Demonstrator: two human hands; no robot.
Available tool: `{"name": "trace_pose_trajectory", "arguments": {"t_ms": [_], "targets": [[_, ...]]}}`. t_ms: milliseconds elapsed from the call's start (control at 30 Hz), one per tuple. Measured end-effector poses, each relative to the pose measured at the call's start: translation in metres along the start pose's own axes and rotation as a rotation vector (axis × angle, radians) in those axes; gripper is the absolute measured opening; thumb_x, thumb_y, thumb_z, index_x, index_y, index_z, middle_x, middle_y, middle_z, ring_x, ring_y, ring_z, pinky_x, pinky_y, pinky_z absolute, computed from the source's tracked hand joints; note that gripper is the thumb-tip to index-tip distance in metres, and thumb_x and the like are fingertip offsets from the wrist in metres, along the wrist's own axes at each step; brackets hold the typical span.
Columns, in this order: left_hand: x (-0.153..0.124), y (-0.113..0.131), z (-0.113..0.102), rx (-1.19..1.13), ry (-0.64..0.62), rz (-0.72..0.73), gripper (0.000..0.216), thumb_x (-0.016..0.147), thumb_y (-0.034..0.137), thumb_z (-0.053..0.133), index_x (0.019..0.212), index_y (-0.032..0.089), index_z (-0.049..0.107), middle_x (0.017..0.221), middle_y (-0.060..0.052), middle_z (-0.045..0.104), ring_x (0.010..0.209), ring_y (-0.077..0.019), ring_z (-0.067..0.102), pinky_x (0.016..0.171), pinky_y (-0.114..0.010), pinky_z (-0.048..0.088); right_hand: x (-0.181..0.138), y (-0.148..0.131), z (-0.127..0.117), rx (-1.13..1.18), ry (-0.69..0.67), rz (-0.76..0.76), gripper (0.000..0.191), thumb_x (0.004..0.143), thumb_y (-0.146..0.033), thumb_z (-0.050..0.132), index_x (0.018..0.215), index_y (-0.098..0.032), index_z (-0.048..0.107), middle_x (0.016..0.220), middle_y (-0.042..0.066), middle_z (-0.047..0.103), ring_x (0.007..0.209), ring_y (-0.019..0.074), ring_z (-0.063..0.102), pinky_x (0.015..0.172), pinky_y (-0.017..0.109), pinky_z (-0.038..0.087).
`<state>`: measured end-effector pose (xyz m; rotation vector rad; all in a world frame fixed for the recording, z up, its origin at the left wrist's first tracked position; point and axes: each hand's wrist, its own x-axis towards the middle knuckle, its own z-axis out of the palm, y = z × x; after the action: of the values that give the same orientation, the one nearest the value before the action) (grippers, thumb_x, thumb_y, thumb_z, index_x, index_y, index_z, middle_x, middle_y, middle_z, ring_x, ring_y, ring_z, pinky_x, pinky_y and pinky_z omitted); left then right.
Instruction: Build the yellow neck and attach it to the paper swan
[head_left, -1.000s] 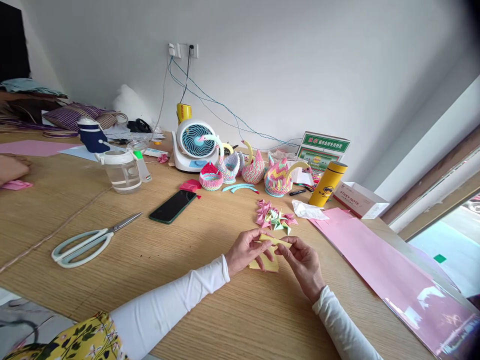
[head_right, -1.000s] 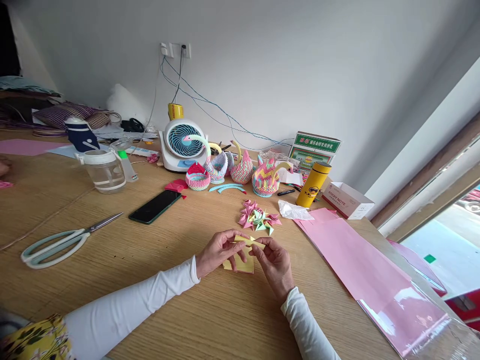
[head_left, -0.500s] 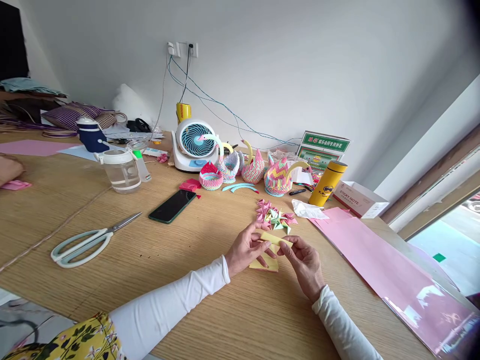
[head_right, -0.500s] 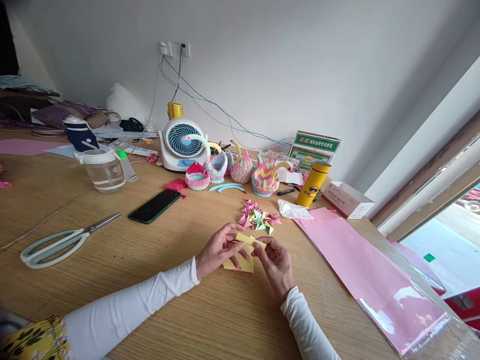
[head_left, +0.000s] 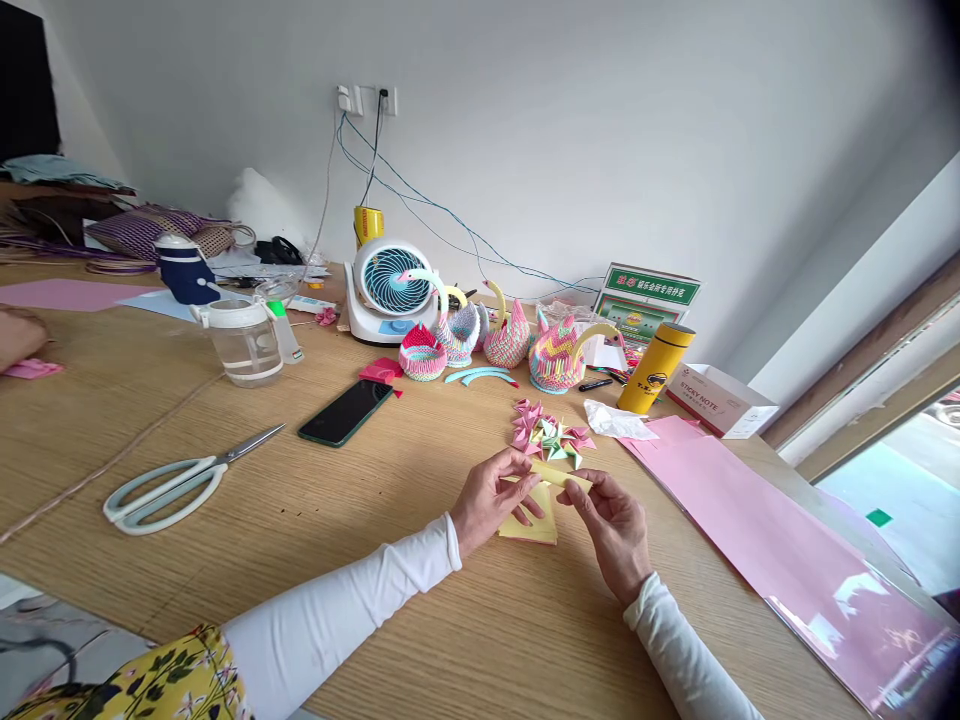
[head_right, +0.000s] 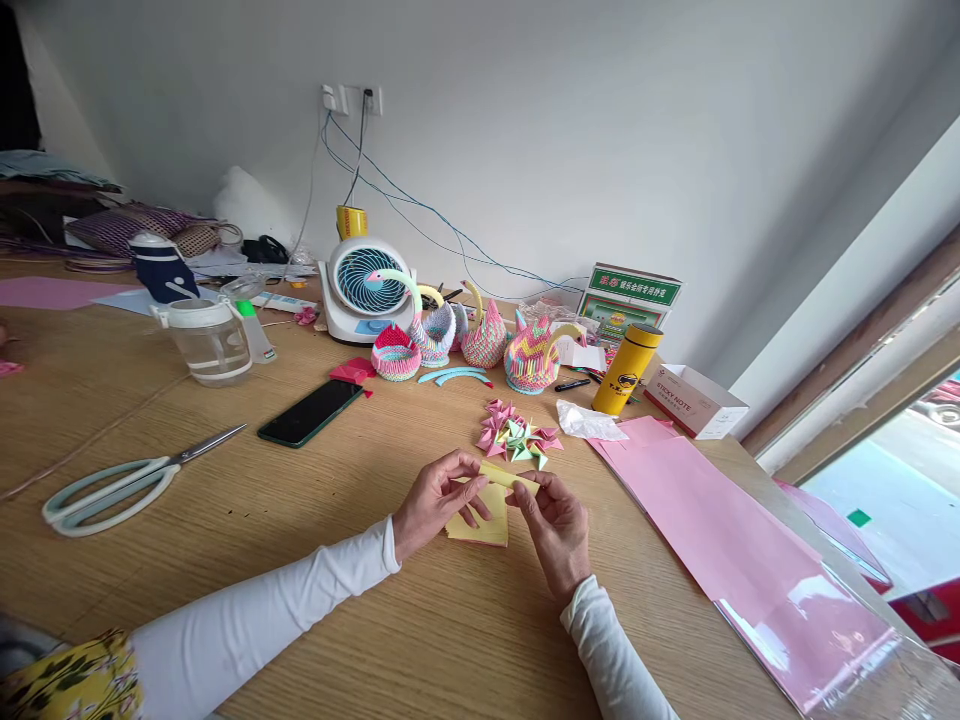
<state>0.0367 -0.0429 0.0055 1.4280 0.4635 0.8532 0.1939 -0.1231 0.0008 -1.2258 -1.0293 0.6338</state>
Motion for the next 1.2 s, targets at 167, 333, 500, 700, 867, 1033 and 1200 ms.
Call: {"name": "trace_pose_trajectory", "arguments": {"t_ms": [167, 333, 500, 700, 867, 1033, 1200], "targets": [[0.0006, 0.0002, 0.0005, -0.054, 0.027, 0.006, 0.037, 0.077, 0.046, 0.071, 0.087, 0.013, 0.057, 0.085, -0.002, 0.062, 0.059, -0.0134, 0.069, 0.046, -0.019, 0.054, -0.0013, -0.0012, 0.0011, -0.004, -0.003, 0.006, 0.031, 0.075, -0.045, 0.077, 0.089, -0.019, 0.068, 0.071, 0.003, 0.071, 0.07, 0.0205, 0.07, 0.067, 0.03, 0.055], [0.0022, 0.0005, 0.0017, -0.124, 0.081, 0.002, 0.04, 0.071, 0.045, 0.077, 0.076, 0.013, 0.054, 0.072, 0.0, 0.06, 0.075, -0.022, 0.073, 0.05, -0.023, 0.058, -0.0024, -0.0022, 0.0022, -0.019, 0.002, 0.005, 0.033, 0.074, -0.047, 0.077, 0.088, -0.019, 0.067, 0.069, 0.002, 0.071, 0.071, 0.0213, 0.07, 0.068, 0.032, 0.056], [0.0018, 0.0009, 0.0018, -0.126, 0.083, 0.01, 0.041, 0.069, 0.044, 0.078, 0.074, 0.014, 0.051, 0.07, 0.001, 0.06, 0.079, -0.024, 0.073, 0.051, -0.023, 0.058, -0.0023, -0.0023, 0.0017, -0.03, -0.023, -0.005, 0.03, 0.077, -0.045, 0.075, 0.09, -0.019, 0.067, 0.07, 0.002, 0.07, 0.071, 0.0204, 0.069, 0.068, 0.031, 0.055], [0.0, 0.0002, 0.0024, -0.106, 0.053, -0.001, 0.042, 0.069, 0.045, 0.078, 0.078, 0.014, 0.051, 0.075, -0.002, 0.067, 0.078, -0.0223, 0.073, 0.053, -0.022, 0.058, -0.0012, 0.0007, 0.0006, -0.033, -0.05, -0.014, 0.027, 0.081, -0.044, 0.072, 0.089, -0.019, 0.067, 0.077, 0.004, 0.07, 0.072, 0.0194, 0.068, 0.068, 0.03, 0.054], [0.0003, 0.0028, 0.0021, -0.138, 0.048, -0.024, 0.046, 0.069, 0.041, 0.08, 0.095, 0.016, 0.052, 0.077, -0.001, 0.068, 0.074, -0.0187, 0.073, 0.053, -0.021, 0.056, -0.002, 0.0013, 0.0009, -0.016, -0.049, -0.009, 0.027, 0.081, -0.044, 0.073, 0.089, -0.019, 0.068, 0.077, 0.003, 0.069, 0.073, 0.02, 0.068, 0.069, 0.031, 0.054], [-0.0008, 0.0031, -0.0006, -0.061, -0.026, -0.039, 0.044, 0.074, 0.043, 0.075, 0.1, 0.011, 0.062, 0.086, -0.008, 0.071, 0.076, -0.0183, 0.072, 0.056, -0.021, 0.056, -0.0031, -0.0001, 0.0014, -0.038, -0.06, -0.014, 0.029, 0.079, -0.046, 0.074, 0.088, -0.019, 0.069, 0.076, 0.004, 0.07, 0.073, 0.0212, 0.069, 0.069, 0.032, 0.055], [-0.001, -0.0005, -0.0014, -0.074, -0.071, -0.057, 0.038, 0.076, 0.046, 0.072, 0.086, 0.012, 0.059, 0.088, -0.011, 0.074, 0.074, -0.0192, 0.073, 0.055, -0.023, 0.056, -0.0029, -0.0023, 0.0028, -0.032, -0.073, -0.011, 0.033, 0.076, -0.049, 0.076, 0.088, -0.019, 0.069, 0.079, 0.005, 0.07, 0.074, 0.0222, 0.069, 0.069, 0.032, 0.056]]}}
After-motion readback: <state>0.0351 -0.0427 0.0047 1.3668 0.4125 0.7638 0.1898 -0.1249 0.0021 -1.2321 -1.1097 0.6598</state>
